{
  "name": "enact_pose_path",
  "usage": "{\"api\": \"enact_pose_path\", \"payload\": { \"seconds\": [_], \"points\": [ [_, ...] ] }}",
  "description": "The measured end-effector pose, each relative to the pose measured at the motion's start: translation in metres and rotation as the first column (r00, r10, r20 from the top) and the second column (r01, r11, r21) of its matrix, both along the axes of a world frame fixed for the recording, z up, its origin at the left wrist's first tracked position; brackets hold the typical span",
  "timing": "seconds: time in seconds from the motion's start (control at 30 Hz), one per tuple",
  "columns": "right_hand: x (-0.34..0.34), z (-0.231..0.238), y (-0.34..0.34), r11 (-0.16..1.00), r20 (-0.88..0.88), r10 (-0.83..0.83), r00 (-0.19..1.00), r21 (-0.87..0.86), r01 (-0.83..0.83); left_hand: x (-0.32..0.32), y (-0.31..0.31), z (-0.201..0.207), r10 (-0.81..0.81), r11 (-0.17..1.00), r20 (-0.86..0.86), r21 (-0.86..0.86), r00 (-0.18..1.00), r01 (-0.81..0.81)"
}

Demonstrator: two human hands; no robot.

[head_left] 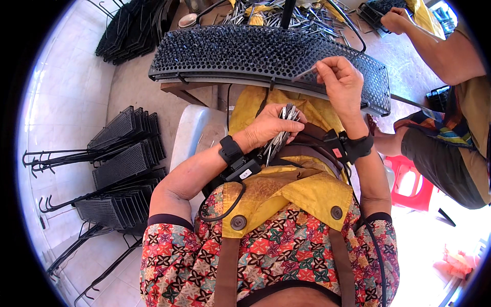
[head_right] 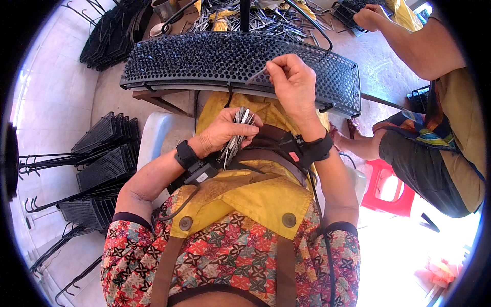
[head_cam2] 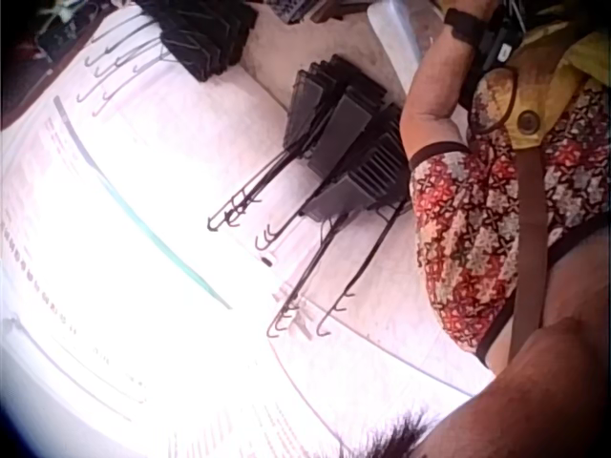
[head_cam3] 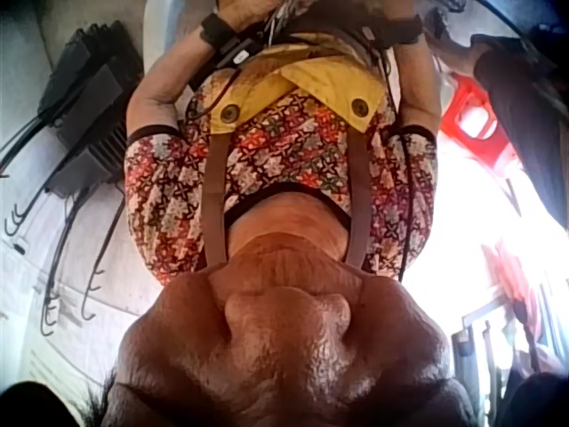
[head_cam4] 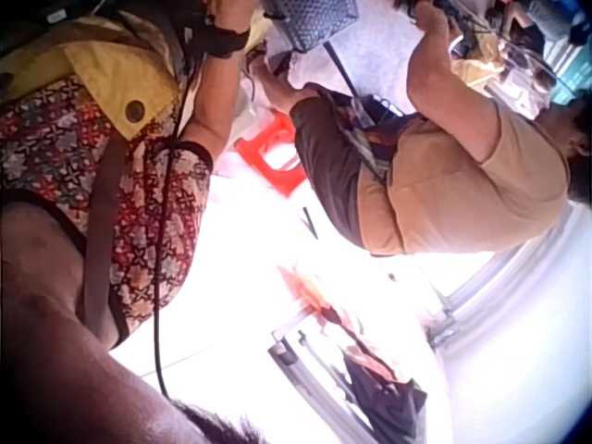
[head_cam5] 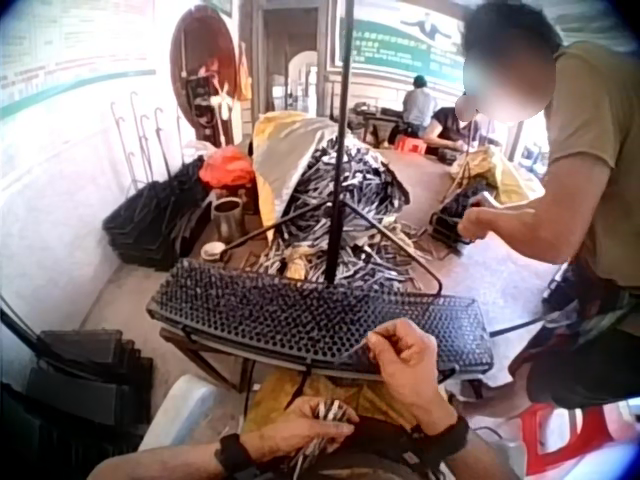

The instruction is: The person sorts metal pins by inserting them into individual holes in a black plastic grid plate, handling several pins in one hand and placing them one at a time.

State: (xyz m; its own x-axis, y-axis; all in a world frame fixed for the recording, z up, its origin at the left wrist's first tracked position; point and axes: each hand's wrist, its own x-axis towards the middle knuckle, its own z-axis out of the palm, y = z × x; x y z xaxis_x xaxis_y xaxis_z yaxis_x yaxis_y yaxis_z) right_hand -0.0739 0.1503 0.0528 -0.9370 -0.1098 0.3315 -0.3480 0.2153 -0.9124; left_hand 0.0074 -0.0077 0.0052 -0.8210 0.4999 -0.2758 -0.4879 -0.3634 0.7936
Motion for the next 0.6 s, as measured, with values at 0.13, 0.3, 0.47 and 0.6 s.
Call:
{"api": "enact_pose_path", "payload": {
  "seconds": [0.13, 0.3, 0.47, 0.6],
  "points": [
    [-0.005, -0.003, -0.014, 0.982, -0.325, -0.089, 0.941, 0.129, 0.137, -0.001, 0.0, -0.001, 0.009, 1.0, 0.002, 0.008, 1.0, -0.009],
    [-0.012, -0.01, -0.022, 0.946, -0.497, 0.119, 0.859, 0.32, 0.055, -0.001, -0.001, -0.002, 0.01, 1.0, -0.006, -0.007, 1.0, -0.01],
    [-0.018, -0.009, -0.027, 0.799, -0.528, 0.343, 0.777, 0.599, 0.055, 0.0, -0.001, 0.0, 0.014, 0.999, 0.005, -0.033, 1.0, -0.014],
    [-0.02, -0.003, -0.029, 0.692, -0.368, 0.397, 0.841, 0.721, -0.011, 0.0, -0.001, -0.003, 0.01, 1.0, 0.01, 0.013, 1.0, -0.011]
  ]
}}
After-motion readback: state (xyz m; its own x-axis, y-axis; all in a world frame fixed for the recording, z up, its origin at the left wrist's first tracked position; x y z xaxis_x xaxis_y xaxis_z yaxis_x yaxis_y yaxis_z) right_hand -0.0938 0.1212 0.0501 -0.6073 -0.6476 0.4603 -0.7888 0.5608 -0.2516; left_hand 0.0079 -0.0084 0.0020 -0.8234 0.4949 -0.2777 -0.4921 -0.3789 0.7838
